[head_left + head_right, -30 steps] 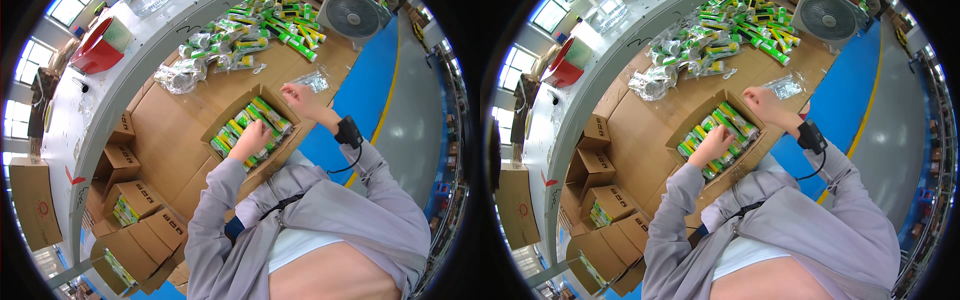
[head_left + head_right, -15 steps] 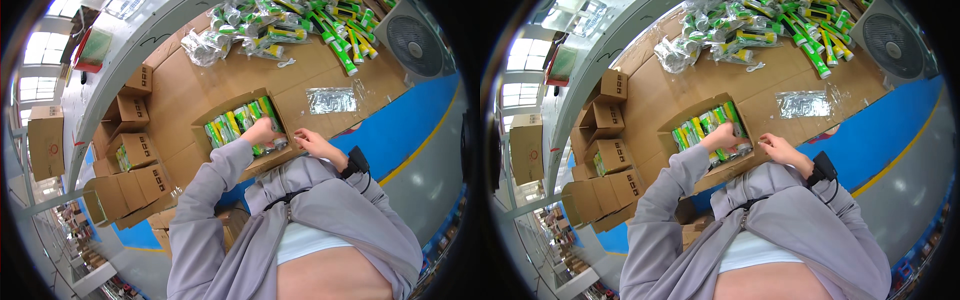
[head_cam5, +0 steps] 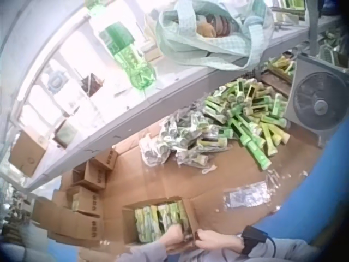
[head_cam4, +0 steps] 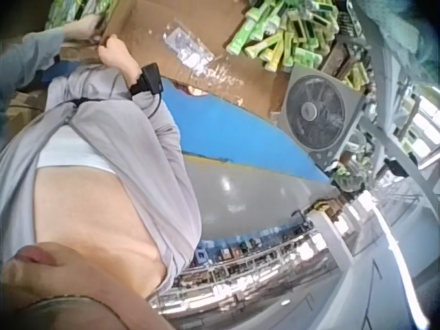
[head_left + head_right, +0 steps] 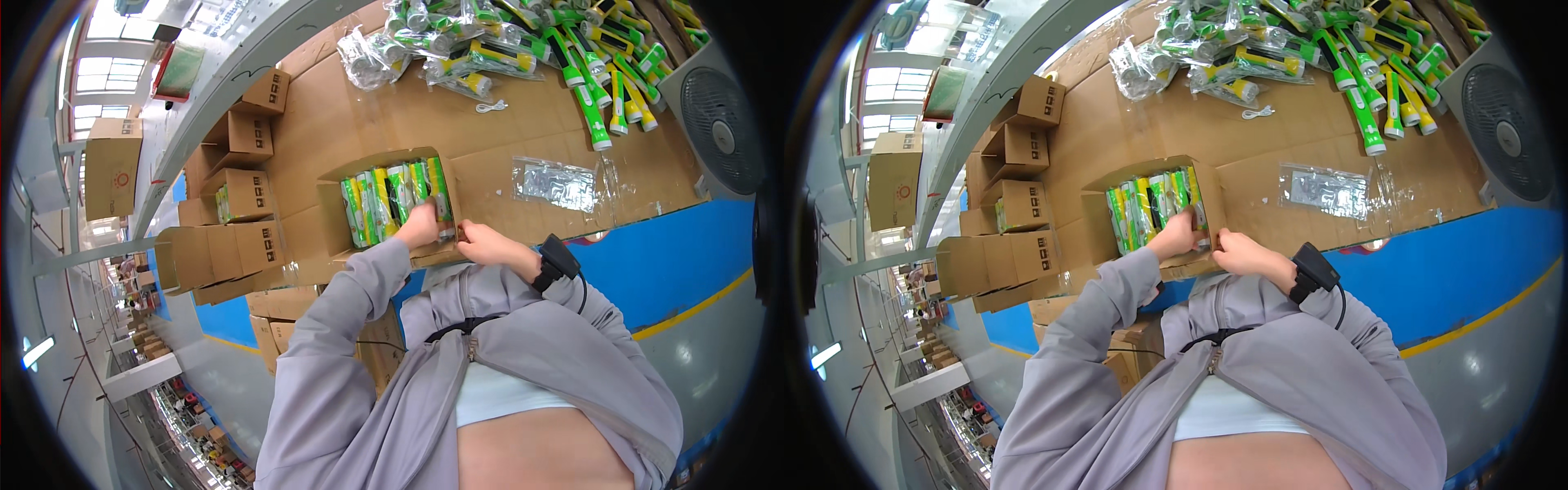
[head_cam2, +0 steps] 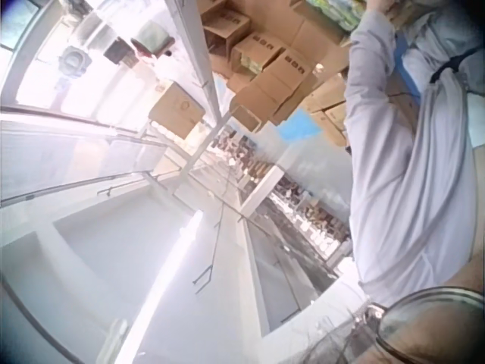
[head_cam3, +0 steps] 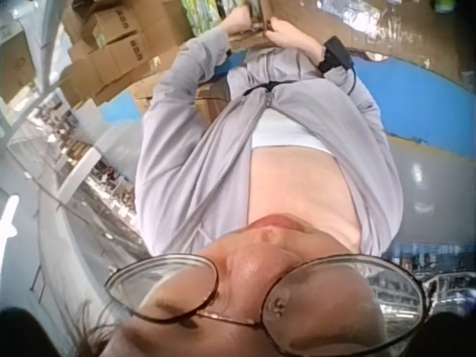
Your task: Packing individually wrapped products into cardboard boxes after scanning them with a handheld scanner.
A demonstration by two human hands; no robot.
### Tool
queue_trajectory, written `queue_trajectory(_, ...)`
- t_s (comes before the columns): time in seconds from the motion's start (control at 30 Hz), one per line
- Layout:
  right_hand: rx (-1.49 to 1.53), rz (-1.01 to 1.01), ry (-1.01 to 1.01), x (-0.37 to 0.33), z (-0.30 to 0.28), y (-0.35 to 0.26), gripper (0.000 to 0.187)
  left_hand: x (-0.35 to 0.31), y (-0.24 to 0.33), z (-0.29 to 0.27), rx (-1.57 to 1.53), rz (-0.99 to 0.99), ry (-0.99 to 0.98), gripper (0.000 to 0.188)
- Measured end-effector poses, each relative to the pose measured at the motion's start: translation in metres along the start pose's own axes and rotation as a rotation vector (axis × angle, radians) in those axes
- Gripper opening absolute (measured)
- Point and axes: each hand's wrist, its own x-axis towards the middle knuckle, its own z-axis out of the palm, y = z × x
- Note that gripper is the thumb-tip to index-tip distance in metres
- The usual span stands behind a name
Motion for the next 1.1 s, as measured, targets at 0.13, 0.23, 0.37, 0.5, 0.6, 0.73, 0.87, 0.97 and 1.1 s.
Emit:
queue_trajectory(0.13,-0.16,-0.016,-0.188,0.007,-0.005,0.004,0.044,-0.01,-0.006,0.005,-0.282,-0.12,-0.059,0.035)
queue_trajectory(0.23,-0.146,-0.104,-0.168,-0.002,-0.018,0.001,0.041,-0.015,-0.012,0.001,-0.237,-0.141,-0.113,0.04)
queue_trajectory(0.37,0.002,-0.179,0.094,-0.011,-0.034,0.001,0.031,-0.011,-0.026,-0.027,-0.294,-0.198,-0.057,0.041)
queue_trajectory(0.5,0.078,-0.128,0.268,-0.02,-0.049,-0.028,0.019,-0.012,-0.039,-0.063,-0.015,-0.032,0.364,0.03)
queue_trajectory(0.6,0.063,-0.148,0.348,-0.024,-0.045,-0.064,0.015,0.004,-0.046,-0.079,0.011,0.081,0.391,0.026)
queue_trajectory(0.73,-0.05,-0.213,0.418,-0.02,-0.015,-0.096,0.014,0.03,-0.032,-0.08,0.071,0.205,0.384,0.029)
queue_trajectory(0.87,-0.525,-0.198,0.452,0.003,0.022,-0.089,0.015,0.044,-0.008,-0.072,0.248,0.021,0.107,0.043)
queue_trajectory(0.97,-0.792,-0.095,0.251,0.025,0.036,-0.09,0.011,0.047,-0.015,-0.064,0.25,-0.088,-0.17,0.042)
queue_trajectory(1.1,-1.052,0.097,0.222,0.054,0.037,-0.092,0.01,0.043,-0.032,-0.044,-0.086,-0.077,-0.239,0.036)
